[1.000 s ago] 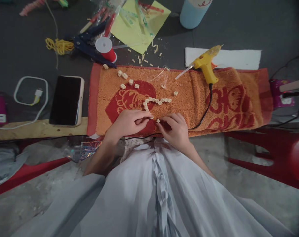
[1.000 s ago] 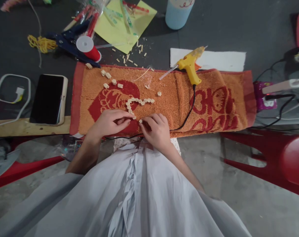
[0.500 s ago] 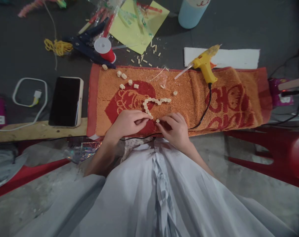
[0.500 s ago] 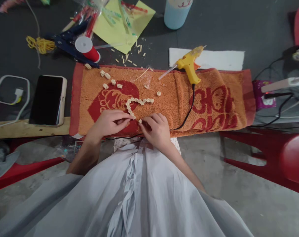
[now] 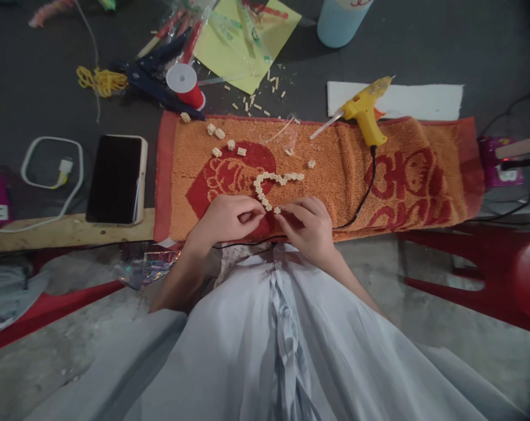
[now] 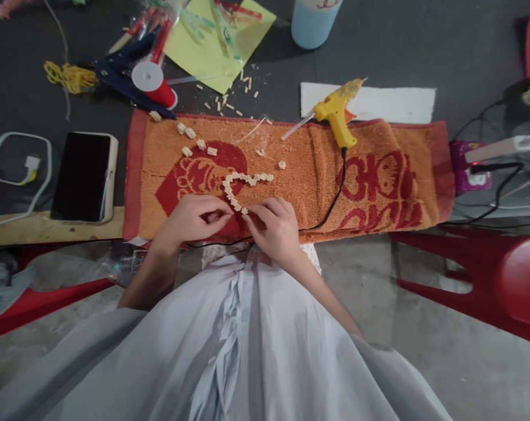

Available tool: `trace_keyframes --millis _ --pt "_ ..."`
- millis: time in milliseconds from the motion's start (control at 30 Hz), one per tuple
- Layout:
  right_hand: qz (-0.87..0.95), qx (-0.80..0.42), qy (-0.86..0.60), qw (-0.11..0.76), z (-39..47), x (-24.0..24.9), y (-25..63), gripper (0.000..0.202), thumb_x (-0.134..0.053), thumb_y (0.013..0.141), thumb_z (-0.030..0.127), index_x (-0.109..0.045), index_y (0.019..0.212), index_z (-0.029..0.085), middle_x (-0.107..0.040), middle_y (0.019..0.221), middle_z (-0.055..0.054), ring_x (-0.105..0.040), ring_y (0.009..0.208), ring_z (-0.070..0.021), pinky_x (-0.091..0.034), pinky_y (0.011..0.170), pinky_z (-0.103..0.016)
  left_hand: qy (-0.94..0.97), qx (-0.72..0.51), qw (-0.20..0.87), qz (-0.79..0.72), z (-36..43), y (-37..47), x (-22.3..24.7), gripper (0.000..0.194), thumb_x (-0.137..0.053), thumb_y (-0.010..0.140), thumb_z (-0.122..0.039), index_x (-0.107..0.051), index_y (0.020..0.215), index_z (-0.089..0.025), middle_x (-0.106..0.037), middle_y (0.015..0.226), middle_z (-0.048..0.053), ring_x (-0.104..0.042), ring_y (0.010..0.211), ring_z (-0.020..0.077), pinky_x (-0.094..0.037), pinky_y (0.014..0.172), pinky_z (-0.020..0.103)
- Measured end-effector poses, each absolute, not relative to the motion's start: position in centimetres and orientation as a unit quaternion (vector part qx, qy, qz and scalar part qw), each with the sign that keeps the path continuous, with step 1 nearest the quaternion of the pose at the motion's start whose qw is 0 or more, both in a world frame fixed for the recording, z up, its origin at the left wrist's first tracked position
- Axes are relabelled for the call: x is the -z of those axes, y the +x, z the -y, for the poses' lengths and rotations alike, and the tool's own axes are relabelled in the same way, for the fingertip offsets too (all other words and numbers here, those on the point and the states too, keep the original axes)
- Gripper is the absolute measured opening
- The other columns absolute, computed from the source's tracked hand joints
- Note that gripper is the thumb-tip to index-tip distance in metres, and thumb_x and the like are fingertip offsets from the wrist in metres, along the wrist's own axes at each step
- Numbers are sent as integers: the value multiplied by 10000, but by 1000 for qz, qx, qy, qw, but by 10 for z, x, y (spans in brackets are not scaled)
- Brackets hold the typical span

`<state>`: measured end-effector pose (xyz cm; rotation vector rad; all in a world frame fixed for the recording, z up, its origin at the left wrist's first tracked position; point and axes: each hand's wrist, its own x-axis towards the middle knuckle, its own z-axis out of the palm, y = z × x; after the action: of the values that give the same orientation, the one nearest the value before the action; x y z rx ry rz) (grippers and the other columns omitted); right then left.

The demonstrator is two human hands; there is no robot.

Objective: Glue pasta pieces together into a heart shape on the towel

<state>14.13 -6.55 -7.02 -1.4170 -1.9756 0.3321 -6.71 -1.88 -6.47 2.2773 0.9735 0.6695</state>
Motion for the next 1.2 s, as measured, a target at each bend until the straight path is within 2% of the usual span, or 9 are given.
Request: trace_keyframes --millis 300,467,633,867,1200 --pt "747 -83 -554 358 62 56 149 97 -633 873 249 -682 922 180 -692 847 -79 -621 790 -210 -510 725 -353 850 -245 296 -360 19 -68 65 101 -602 832 -186 -701 844 -174 -631 632 -36 -551 553 67 -396 566 176" --pt "745 -123 -543 369 60 51 144 74 -618 864 206 -650 930 193 -707 836 -54 -635 785 -195 -521 729 -336 847 -246 298 -366 19 -68 66 112 -593 836 -200 -703 850 -181 -630 630 -38 -558 561 70 -399 573 178" --pt "741 -170 -538 364 64 62 136 77 -634 882 271 -666 904 205 -705 837 -51 -634 793 -190 -518 728 -331 847 -245 294 -370 19 -69 66 114 -597 839 -199 -706 864 -178 -627 635 -35 -547 558 72 -394 574 185" --pt "746 -155 -543 352 69 81 135 113 -621 879 278 -680 819 203 -671 756 -53 -583 730 -197 -476 689 -351 844 -236 298 -378 21 -69 67 105 -601 851 -217 -700 858 -180 -626 651 -31 -554 589 81 -399 593 193" --pt "740 -158 -557 343 70 86 134 137 -619 892 278 -737 861 216 -682 790 -57 -593 735 -189 -488 704 -360 846 -226 295 -383 21 -69 66 117 -590 852 -224 -700 861 -187 -632 652 -29 -554 587 86 -399 590 201"
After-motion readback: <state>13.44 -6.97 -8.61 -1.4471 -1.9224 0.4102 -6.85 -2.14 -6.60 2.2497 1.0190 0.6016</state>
